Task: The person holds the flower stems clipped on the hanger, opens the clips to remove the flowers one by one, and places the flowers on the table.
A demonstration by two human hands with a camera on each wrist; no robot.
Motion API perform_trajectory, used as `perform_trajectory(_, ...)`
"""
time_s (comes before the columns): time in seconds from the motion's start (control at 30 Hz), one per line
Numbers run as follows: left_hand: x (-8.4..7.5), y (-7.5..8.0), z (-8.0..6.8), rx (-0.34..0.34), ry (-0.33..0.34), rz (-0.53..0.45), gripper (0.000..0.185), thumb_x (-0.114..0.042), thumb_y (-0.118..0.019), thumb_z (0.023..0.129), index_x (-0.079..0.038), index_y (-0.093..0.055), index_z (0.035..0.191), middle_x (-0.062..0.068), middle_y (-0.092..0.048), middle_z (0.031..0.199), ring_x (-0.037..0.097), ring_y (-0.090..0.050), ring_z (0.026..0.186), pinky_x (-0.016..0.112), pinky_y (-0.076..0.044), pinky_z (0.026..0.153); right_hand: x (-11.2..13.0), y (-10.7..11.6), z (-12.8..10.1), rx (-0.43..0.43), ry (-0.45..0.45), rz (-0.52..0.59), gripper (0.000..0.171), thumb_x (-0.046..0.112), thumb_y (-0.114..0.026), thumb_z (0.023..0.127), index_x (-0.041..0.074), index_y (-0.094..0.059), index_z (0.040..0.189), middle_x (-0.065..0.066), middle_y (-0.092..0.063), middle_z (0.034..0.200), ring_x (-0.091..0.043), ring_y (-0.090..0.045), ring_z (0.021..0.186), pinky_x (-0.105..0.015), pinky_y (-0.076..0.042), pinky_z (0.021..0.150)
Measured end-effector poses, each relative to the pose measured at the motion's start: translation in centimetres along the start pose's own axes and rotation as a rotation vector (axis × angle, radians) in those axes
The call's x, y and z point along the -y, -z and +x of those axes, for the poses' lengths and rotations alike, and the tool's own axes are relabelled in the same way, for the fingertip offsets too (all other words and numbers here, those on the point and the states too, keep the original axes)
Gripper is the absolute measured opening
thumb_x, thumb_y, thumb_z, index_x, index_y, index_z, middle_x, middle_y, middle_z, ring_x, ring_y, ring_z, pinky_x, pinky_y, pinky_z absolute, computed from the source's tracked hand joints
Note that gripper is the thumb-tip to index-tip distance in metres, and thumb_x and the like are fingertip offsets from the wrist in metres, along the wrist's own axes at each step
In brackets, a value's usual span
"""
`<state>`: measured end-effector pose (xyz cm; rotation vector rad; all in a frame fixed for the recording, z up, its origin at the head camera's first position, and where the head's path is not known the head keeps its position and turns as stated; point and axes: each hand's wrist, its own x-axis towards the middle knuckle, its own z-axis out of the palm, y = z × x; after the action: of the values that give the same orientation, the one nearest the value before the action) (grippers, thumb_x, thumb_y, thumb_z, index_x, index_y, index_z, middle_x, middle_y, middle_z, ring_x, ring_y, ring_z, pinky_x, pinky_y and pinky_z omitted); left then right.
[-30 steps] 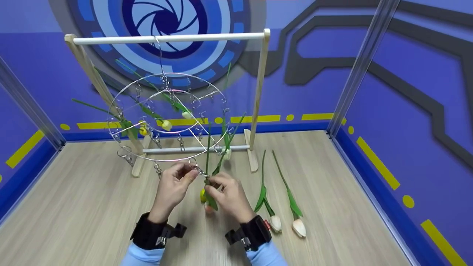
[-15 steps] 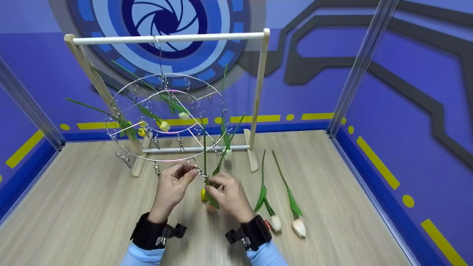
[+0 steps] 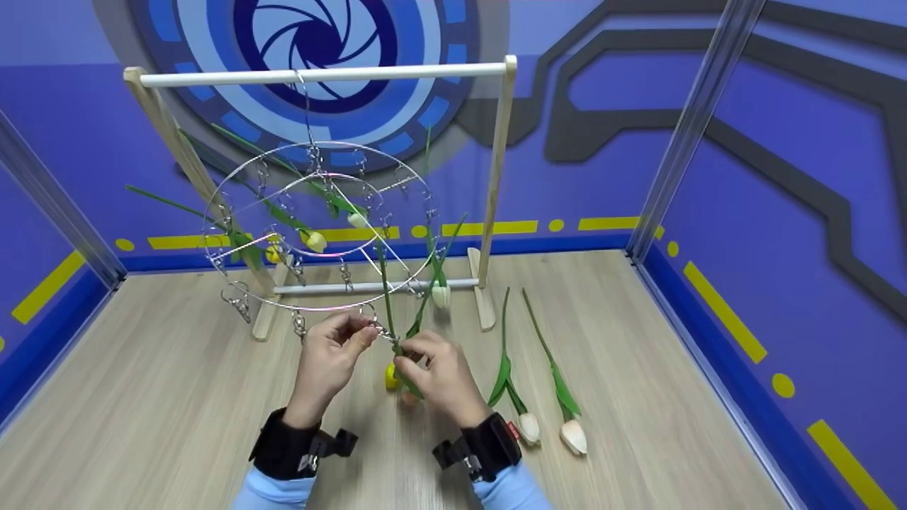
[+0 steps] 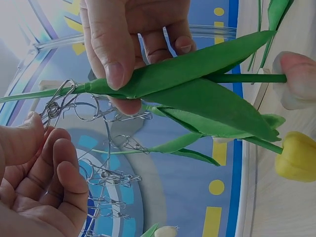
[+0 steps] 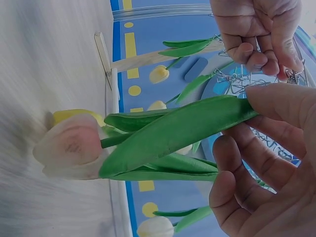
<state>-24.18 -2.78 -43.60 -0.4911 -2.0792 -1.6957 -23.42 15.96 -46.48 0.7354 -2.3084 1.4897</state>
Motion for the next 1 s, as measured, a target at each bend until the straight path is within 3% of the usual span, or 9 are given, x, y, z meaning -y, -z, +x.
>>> perform_trajectory(0.67, -0.02, 0.13, -0.03, -0.012, -0.005, 0.004, 0.010, -0.009, -0.079, 0.090, 0.001, -0.076, 0.093, 0.009, -0.073, 0.083, 0.012, -0.060, 0.071, 0.024, -0.049, 0.065, 0.12, 0.20, -0.08, 0.008, -0.033, -0.006, 0.015, 0.002, -0.074, 0.091, 0.001, -0.078, 0.106, -0.008, -0.070, 0.097, -0.012, -0.060, 0.077, -0.024, -0.051, 0.063)
perform_trajectory(1.0, -0.24, 0.10, -0.12, -0.016, -0.001, 0.004, 0.008, -0.007, -0.078, 0.090, 0.000, -0.075, 0.092, 0.008, -0.072, 0.084, 0.012, -0.059, 0.072, 0.022, -0.048, 0.065, -0.02, 0.28, -0.05, 0.002, 0.016, -0.022, 0.014, 0.002, -0.075, 0.091, 0.003, -0.079, 0.105, -0.009, -0.073, 0.099, -0.010, -0.059, 0.076, -0.023, -0.050, 0.062)
